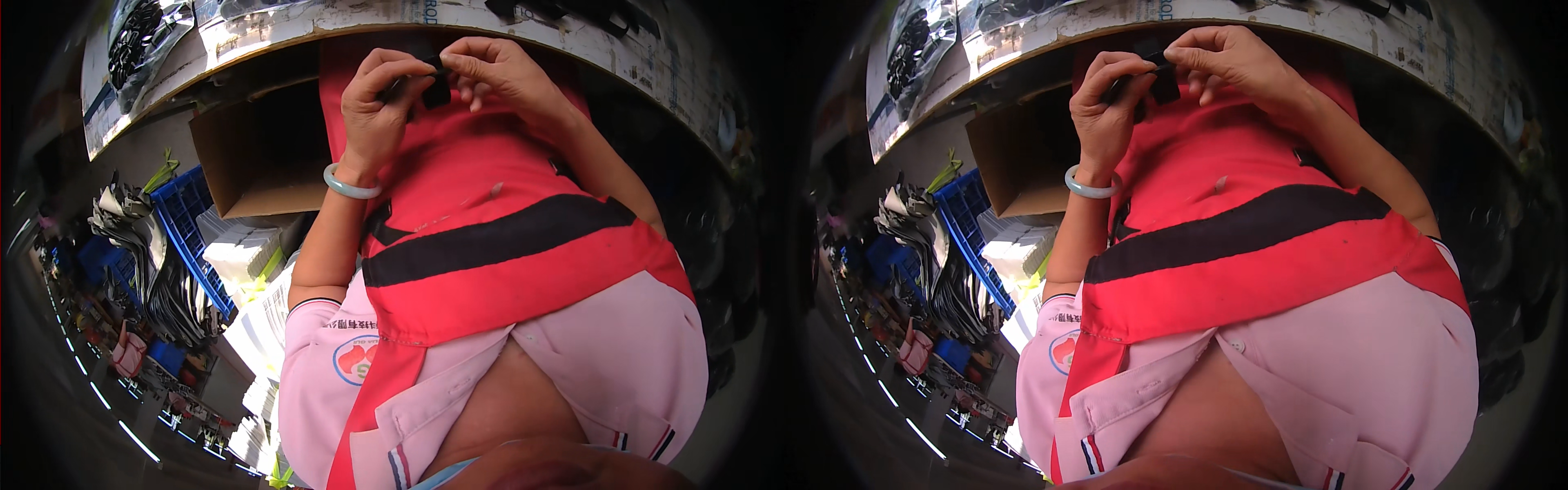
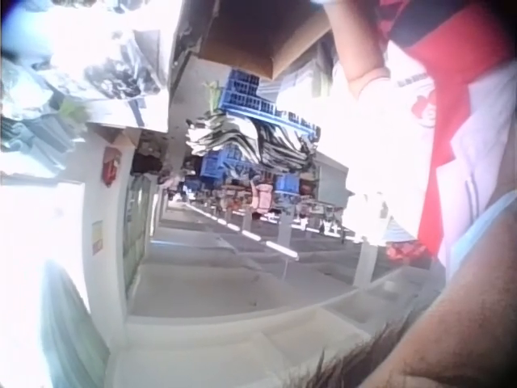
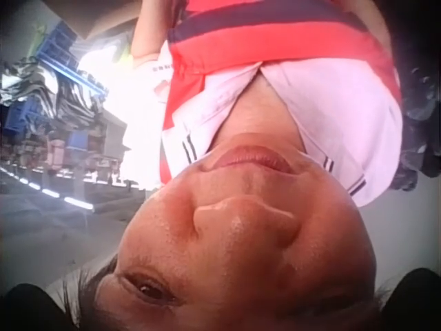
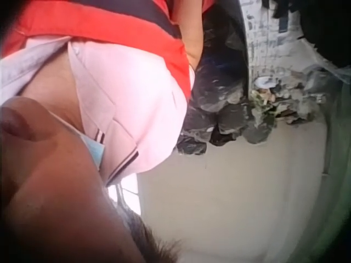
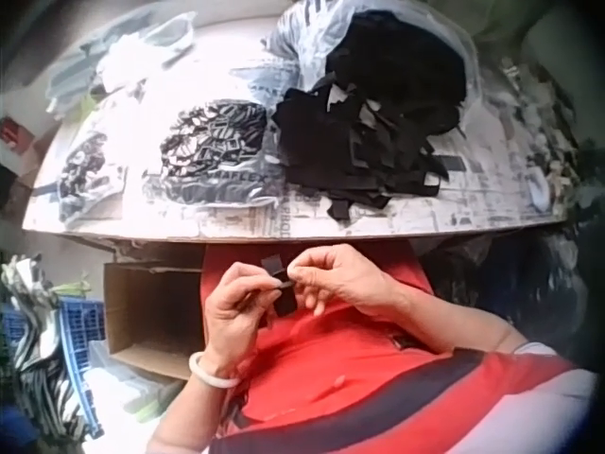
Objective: Threading plastic buckles onto black webbing straps to assemble finished straps.
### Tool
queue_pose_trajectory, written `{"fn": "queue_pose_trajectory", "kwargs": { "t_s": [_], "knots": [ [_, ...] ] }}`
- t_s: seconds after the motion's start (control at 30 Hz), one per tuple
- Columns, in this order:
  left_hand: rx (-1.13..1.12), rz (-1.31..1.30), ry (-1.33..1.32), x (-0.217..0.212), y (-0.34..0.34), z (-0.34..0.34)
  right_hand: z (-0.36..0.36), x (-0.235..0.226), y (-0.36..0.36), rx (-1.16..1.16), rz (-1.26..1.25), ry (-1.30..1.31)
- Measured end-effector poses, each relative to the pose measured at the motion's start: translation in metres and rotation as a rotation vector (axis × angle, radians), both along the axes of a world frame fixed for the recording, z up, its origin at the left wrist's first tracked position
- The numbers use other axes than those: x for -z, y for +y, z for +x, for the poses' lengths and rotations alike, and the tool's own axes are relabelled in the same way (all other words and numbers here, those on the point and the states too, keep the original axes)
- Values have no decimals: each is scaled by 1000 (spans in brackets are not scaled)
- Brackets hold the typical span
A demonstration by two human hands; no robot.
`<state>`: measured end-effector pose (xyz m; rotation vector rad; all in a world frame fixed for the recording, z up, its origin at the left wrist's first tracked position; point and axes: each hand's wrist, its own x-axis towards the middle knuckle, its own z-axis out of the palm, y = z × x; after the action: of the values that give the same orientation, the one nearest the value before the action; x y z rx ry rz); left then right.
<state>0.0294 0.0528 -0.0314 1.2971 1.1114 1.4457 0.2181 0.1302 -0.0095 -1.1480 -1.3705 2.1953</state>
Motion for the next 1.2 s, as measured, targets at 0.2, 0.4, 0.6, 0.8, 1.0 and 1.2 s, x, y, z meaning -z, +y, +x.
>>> {"fn": "queue_pose_trajectory", "kwargs": {
  "t_s": [0.2,0.4,0.6,0.8,1.0,1.2],
  "knots": [
    [73,-93,-89,-1,-9,-1,-3,1,-4,79,251,103],
    [91,-150,-166,-3,-12,0,-2,3,-1,62,205,88],
    [170,-300,-195,-30,-30,-17,-20,16,-11,158,238,117],
    [-376,-453,248,-37,-77,-103,-41,27,-25,-270,149,37],
    [-76,-518,3,-26,-68,-74,-53,14,-23,-275,449,71],
    [167,-536,-218,-16,-32,-23,-55,9,-13,-347,709,145]
  ]
}}
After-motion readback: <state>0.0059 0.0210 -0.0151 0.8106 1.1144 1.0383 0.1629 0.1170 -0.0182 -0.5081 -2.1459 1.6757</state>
